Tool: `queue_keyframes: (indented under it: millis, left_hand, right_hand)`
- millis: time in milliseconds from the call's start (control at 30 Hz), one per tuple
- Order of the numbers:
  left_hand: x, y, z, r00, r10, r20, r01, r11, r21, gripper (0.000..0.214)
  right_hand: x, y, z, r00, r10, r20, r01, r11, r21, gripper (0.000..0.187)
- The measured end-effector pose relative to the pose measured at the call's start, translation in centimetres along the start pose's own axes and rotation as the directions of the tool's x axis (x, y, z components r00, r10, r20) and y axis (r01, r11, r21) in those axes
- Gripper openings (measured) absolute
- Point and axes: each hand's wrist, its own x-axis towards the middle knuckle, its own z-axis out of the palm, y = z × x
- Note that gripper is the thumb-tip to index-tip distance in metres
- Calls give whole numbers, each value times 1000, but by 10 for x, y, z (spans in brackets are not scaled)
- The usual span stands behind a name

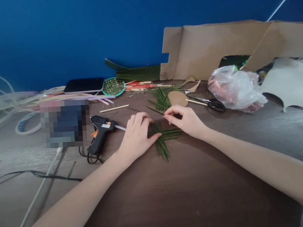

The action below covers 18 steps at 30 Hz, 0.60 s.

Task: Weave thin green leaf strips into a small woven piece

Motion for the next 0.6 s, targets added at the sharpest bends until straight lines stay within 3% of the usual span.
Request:
queue_keyframes:
  millis: [600]
  left_hand:
    - [0,0,1,1000,-24,8,24,999,-22,29]
  right_hand:
    - [0,0,0,1000,1,6,-1,1000,1,8]
